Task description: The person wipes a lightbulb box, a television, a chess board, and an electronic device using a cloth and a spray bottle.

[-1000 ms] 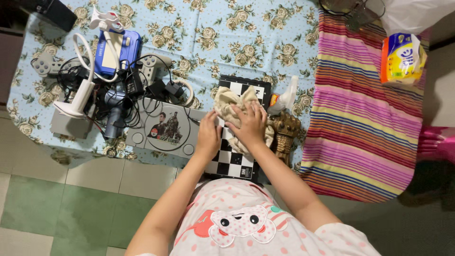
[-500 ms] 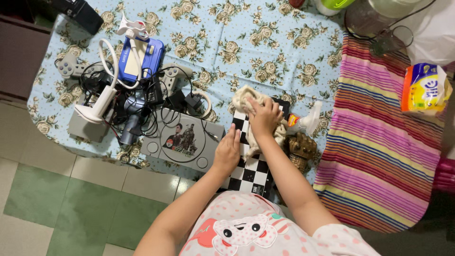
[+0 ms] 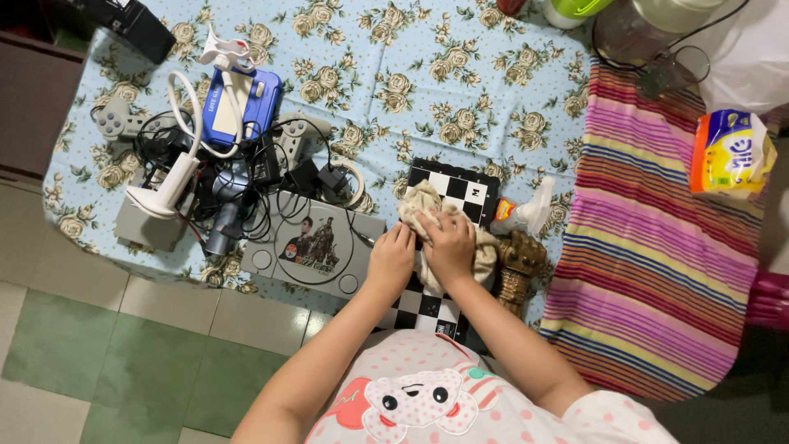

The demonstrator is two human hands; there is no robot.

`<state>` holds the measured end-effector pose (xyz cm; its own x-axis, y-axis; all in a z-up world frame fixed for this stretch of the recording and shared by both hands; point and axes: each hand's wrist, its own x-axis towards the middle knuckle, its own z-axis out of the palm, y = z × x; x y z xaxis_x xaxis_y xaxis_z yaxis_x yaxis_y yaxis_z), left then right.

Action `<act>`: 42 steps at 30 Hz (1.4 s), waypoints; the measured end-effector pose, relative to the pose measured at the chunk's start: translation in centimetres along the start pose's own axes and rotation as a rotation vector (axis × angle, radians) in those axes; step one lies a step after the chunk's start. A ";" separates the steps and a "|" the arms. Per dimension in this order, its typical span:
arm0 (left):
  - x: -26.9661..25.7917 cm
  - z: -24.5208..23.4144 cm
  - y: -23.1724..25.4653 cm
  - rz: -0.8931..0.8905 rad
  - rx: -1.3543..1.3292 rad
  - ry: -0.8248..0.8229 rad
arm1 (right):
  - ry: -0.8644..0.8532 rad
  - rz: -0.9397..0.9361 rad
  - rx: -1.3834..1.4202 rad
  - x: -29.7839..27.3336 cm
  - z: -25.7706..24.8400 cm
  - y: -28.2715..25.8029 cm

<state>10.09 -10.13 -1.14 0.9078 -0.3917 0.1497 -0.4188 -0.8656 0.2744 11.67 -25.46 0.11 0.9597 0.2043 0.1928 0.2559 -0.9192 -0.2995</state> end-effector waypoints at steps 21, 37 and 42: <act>1.0 -0.3 -0.3 0.062 0.138 0.027 | 0.086 0.043 0.031 5.7 2.0 4.5; 0.5 0.0 -0.7 0.083 0.019 0.032 | -0.076 0.263 -0.090 -4.1 -0.1 -0.5; 0.8 -0.1 -1.0 0.105 0.024 0.006 | 0.000 0.334 -0.130 4.6 1.5 3.8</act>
<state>11.19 -9.59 -1.23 0.8588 -0.4788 0.1824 -0.5108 -0.8273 0.2337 17.21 -27.48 -1.55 0.9879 -0.1150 0.1040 -0.0893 -0.9704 -0.2243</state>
